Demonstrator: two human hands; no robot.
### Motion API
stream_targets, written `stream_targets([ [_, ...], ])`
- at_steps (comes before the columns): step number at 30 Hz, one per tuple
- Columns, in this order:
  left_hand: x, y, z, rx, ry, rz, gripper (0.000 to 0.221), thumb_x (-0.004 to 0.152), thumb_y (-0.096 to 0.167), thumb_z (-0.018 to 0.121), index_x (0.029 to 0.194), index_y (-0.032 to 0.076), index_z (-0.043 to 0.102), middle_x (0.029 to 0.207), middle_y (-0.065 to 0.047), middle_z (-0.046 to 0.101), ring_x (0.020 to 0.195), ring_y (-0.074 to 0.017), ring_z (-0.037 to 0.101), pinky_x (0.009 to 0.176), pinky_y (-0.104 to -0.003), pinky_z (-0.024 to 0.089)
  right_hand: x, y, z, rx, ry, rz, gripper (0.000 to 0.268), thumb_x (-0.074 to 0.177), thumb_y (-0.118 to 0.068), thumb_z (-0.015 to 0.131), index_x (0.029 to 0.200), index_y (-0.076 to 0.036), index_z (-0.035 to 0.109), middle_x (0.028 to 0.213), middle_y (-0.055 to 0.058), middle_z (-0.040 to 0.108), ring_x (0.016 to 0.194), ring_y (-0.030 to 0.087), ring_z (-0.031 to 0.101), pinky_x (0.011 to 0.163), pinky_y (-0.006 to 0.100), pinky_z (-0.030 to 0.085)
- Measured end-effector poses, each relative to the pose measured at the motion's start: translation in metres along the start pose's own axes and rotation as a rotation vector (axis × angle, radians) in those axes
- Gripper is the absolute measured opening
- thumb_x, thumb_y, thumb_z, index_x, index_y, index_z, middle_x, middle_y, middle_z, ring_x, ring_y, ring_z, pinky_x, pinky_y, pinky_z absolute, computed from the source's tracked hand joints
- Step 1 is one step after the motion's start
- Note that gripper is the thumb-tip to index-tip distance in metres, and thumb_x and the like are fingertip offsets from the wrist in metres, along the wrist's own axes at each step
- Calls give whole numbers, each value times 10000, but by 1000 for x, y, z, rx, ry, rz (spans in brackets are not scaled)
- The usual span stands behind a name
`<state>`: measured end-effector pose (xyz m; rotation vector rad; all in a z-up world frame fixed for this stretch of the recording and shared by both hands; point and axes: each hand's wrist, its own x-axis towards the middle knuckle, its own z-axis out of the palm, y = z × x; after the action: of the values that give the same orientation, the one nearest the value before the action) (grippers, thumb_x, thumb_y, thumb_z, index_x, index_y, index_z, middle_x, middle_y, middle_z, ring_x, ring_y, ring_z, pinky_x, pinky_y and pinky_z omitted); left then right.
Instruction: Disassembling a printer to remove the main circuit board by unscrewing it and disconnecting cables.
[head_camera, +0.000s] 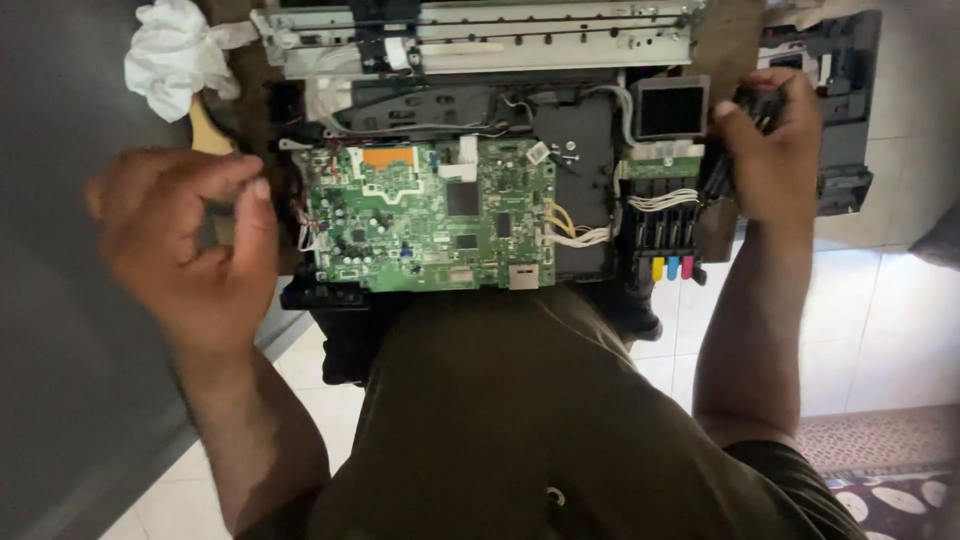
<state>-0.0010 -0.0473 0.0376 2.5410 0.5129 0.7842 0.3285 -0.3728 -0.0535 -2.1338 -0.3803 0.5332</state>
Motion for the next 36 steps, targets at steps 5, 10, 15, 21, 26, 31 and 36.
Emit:
stream_targets([
  [5, 7, -3, 8, -61, 72, 9, 67, 1021, -84, 774, 1024, -41, 722, 947, -153, 664, 953, -323, 607, 956, -480, 413, 6, 21, 19, -78, 75, -275, 165, 1062, 60, 691, 1145, -34, 583, 1069, 101, 588, 945, 170, 537, 827, 298, 454],
  [10, 5, 4, 13, -165, -3, 37, 36, 1025, -70, 739, 1043, -41, 728, 994, -158, 682, 932, -328, 637, 975, -477, 419, -5, 3, 23, -172, 125, -409, 155, 1102, 17, 766, 1203, 70, 662, 1127, 199, 723, 1004, 249, 680, 841, 338, 550],
  [15, -1, 7, 31, -235, -6, 111, 78, 963, -106, 757, 1023, -65, 732, 963, -182, 691, 871, -297, 632, 854, -445, 477, -14, -5, 21, -378, 113, -330, 221, 1064, -22, 749, 1235, 104, 688, 1113, 232, 724, 950, 316, 722, 801, 436, 621],
  [21, 10, 59, 61, -498, -636, -156, 410, 986, 204, 550, 1372, 68, 576, 1338, -145, 644, 1177, -297, 636, 1016, -466, 488, -16, -4, 17, -355, 90, -297, 146, 1080, 33, 670, 1220, 58, 638, 1134, 217, 703, 1008, 326, 697, 834, 424, 593],
  [26, -39, 59, 109, -299, -405, 310, 352, 988, 38, 712, 1315, -60, 627, 1408, -219, 575, 1271, -426, 596, 1039, -548, 540, -45, -46, 12, -414, 280, -573, 221, 1022, 208, 746, 1186, 93, 651, 1122, 248, 705, 975, 330, 732, 682, 336, 577],
  [31, -32, 73, 95, 95, -415, 308, 324, 1051, 242, 705, 1357, 139, 680, 1501, -62, 549, 1385, -302, 518, 1109, -532, 451, -89, -116, 36, -495, -258, -827, 204, 993, -73, 792, 1152, 36, 727, 1130, 218, 700, 1011, 364, 689, 854, 486, 526],
  [36, -34, 70, 94, 137, -452, 308, 390, 1056, 235, 593, 1438, 167, 632, 1580, -70, 487, 1447, -290, 468, 1143, -564, 378, -85, -133, 67, -639, -317, -885, 123, 1036, -71, 665, 1070, 18, 742, 1080, 186, 707, 952, 364, 654, 755, 444, 527],
])
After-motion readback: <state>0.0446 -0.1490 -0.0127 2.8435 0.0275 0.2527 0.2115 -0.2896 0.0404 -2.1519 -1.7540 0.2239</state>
